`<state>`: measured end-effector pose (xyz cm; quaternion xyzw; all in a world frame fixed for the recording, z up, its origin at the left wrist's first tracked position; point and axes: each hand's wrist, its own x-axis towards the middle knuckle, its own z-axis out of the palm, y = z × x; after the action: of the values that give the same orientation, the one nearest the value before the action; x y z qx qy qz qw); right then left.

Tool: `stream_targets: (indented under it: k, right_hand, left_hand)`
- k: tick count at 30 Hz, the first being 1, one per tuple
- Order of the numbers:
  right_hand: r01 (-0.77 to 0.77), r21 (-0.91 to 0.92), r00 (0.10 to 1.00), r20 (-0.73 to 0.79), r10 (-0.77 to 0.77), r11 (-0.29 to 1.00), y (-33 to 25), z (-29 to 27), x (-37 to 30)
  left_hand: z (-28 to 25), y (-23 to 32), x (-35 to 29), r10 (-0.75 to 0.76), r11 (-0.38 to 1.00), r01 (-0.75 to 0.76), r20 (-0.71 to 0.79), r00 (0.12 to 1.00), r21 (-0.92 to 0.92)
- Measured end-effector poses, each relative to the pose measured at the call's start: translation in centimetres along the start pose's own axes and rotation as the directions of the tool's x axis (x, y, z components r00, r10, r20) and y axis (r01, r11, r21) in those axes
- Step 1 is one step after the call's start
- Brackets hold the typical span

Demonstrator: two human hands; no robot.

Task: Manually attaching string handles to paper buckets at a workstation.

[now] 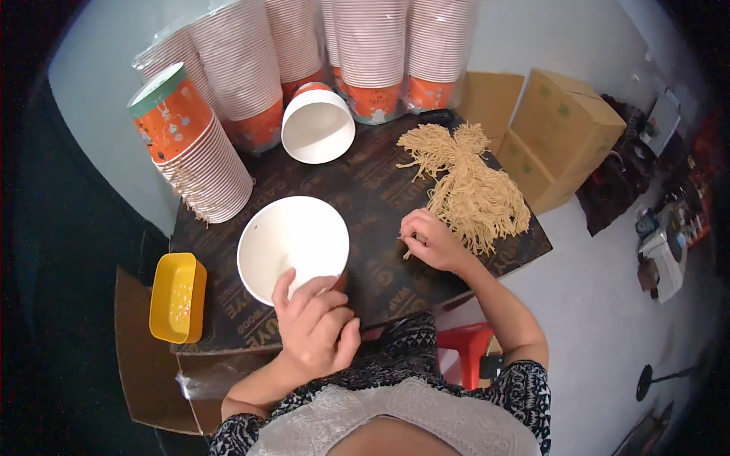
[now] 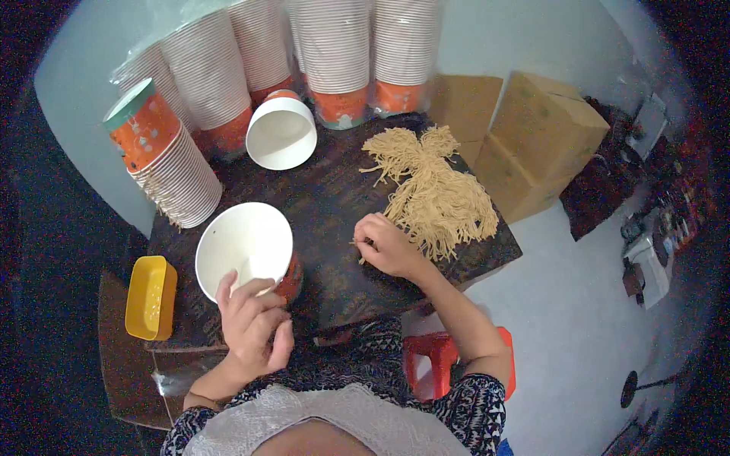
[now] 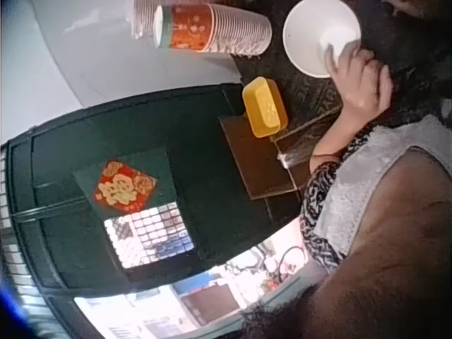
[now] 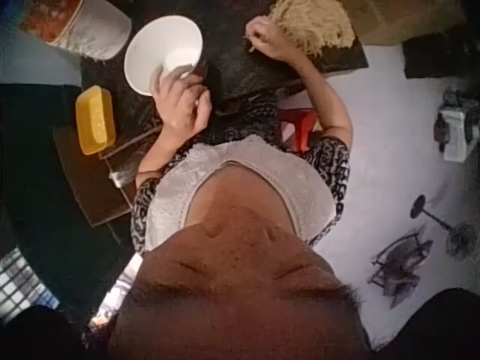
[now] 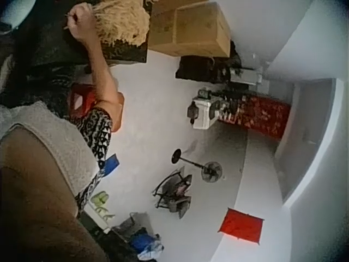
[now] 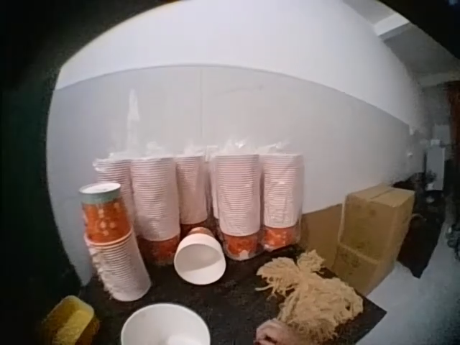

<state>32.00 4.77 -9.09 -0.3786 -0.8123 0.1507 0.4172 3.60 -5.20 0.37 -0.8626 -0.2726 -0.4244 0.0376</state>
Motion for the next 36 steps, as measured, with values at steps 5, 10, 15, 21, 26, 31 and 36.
stream_targets:
  k: [5, 10, 15, 21, 26, 31, 36]
  right_hand:
    - [-0.094, 0.084, 0.995, -0.035, 0.098, 0.992, -0.8, -0.2, -0.6]
    - [-0.172, 0.173, 0.98, -0.068, 0.185, 0.97, -3.4, -0.2, -0.7]
    - [-0.124, 0.202, 0.986, -0.084, 0.143, 0.972, -3.2, 0.2, -0.8]
    - [-0.061, 0.093, 0.988, -0.133, 0.074, 0.994, -3.4, 0.5, -1.0]
    - [-0.062, -0.001, 0.993, -0.099, 0.061, 0.998, -3.5, 0.2, -1.1]
    - [-0.014, -0.166, 0.999, -0.035, 0.008, 0.986, -2.8, 0.1, -1.2]
    - [-0.17, -0.185, 0.978, -0.151, 0.143, 0.968, 0.0, 1.3, -2.4]
  left_hand:
    - [1.4, -2.0, 0.5, -0.082, 0.99, 0.08, 0.013, 0.997, 0.118]
    - [2.2, -2.0, 1.6, -0.149, 0.929, 0.172, -0.095, 0.984, 0.328]
    - [6.2, -1.7, 2.9, -0.103, 0.993, 0.103, 0.009, 0.995, -0.052]
    - [11.2, -3.3, 4.2, -0.132, 0.985, 0.135, 0.028, 0.991, -0.107]
    - [12.2, -3.6, 4.1, -0.112, 0.988, 0.11, -0.011, 0.994, -0.107]
    - [10.4, -3.6, 3.0, -0.129, 0.991, 0.126, -0.091, 0.987, -0.041]
    - [7.0, -2.9, 1.0, -0.152, 0.988, 0.155, -0.137, 0.979, 0.009]
